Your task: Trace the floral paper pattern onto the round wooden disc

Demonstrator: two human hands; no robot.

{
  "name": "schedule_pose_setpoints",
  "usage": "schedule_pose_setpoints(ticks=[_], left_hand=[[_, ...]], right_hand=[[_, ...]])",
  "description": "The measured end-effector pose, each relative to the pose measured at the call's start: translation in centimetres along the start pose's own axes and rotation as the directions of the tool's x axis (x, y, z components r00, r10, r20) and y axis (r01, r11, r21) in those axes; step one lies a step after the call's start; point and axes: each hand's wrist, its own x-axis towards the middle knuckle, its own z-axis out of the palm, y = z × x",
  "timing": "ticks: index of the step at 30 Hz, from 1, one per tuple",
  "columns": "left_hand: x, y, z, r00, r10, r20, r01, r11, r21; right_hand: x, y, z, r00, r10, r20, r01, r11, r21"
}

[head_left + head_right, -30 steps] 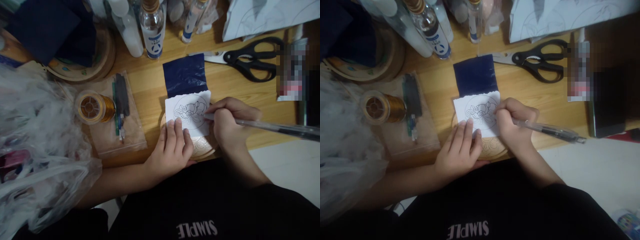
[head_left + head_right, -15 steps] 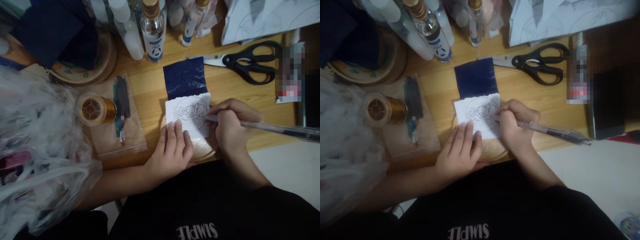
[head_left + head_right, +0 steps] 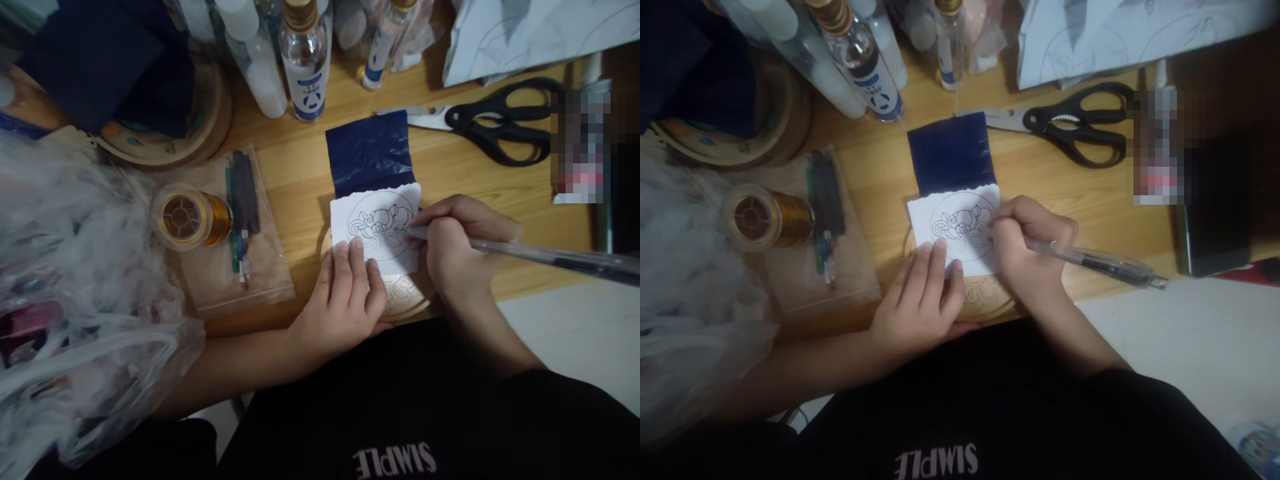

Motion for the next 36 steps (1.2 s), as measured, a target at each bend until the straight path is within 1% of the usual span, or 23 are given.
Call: schedule_pose_setpoints(ticks=[14, 24, 29, 32, 35, 36], left_hand=[[0.03, -0.02, 0.01, 1.000, -0.007, 0.001, 0.007, 1.000, 0.010], [0.06, -0.11, 0.01, 1.000, 0.011, 0.008, -0.011, 0.999, 0.034], [-0.02, -0.01, 0.10, 1.000, 0.015, 0.007, -0.015, 1.000, 0.023], [-0.10, 0.09, 0.16, 1.000, 0.007, 0.002, -0.007, 1.000, 0.013], [-0.13, 0.09, 0.17, 1.000, 0.010, 0.004, -0.010, 1.000, 0.005], [-0.13, 0.07, 0.16, 1.000, 0.012, 0.008, -0.012, 1.000, 0.007]], right_hand=[[0.23, -0.15, 0.16, 0.999, 0.030, -0.010, -0.030, 1.000, 0.009], [0.20, -0.22, 0.22, 0.998, 0.055, -0.024, -0.055, 0.998, 0.026], [0.15, -0.13, 0.34, 0.999, 0.040, -0.033, -0.039, 0.998, 0.040], [0.04, 0.10, 0.41, 0.997, 0.024, -0.071, -0.020, 0.998, 0.058], [-0.01, 0.35, 0.38, 0.988, -0.037, -0.148, 0.042, 0.999, 0.031], [-0.02, 0.41, 0.35, 0.986, -0.056, -0.156, 0.059, 0.998, 0.017]])
